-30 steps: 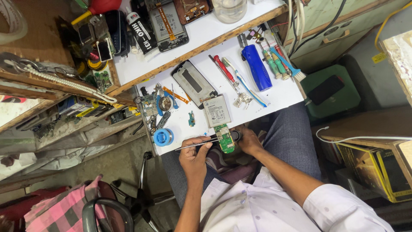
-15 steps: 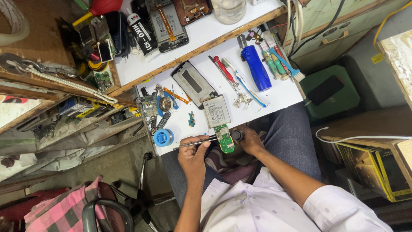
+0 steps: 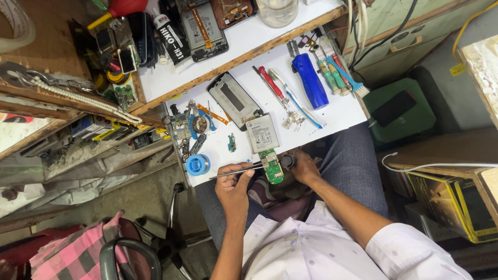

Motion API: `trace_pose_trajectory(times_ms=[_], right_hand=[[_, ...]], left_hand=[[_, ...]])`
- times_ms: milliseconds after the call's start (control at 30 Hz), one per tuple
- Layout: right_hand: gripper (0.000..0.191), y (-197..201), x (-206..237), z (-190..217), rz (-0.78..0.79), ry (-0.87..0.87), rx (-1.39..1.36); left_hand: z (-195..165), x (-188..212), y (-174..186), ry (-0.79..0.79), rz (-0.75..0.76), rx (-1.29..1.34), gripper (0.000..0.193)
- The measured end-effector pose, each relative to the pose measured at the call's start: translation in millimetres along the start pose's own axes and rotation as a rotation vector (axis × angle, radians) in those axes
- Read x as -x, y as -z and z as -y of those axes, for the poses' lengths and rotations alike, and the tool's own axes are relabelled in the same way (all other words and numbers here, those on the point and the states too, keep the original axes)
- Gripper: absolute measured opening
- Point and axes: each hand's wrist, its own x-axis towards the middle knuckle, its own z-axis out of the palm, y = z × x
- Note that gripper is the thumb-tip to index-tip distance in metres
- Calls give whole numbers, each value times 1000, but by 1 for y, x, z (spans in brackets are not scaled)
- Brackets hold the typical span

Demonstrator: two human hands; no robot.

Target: The person works on a phone motherboard at a repair bench, using a hot air gun to heat the board while holding it with tweezers. They then set the hot air tool aside and use tweezers to pick at and reposition small components on the board, holding the board steady on the bench.

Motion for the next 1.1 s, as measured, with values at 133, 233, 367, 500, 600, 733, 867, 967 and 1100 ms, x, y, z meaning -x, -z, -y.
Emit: trace_pose_trajectory(times_ms=[133,233,367,500,600,733,867,967,1100], right_hand=[[45,-3,-2,-9,-18,0,33],[49,-6,-3,-13,-21,14,26],[46,-10,-3,-16,-23,45,9],[49,-10,-3,-15,4,5,22],[49,-8,-1,-10,-7,25,0],[48,-1,1,3,8,-10,27],[50,4,4,13,11,-12,11],[50,5,5,18,15,-14,12],[50,5,5,17,17,-7,20]], left_hand=[[1,1,0,5,-2,9,28],[3,1,0,5,-2,8,29],[5,1,2,-14,7,17,30],[6,1,2,1,4,11,30],[5,3,0,-21,18,-29,29],[4,5,-3,-45,46,-138,26],[1,7,-4,-61,55,-211,24],[1,7,-4,-76,62,-266,24],[2,8,-5,-104,70,-294,24]])
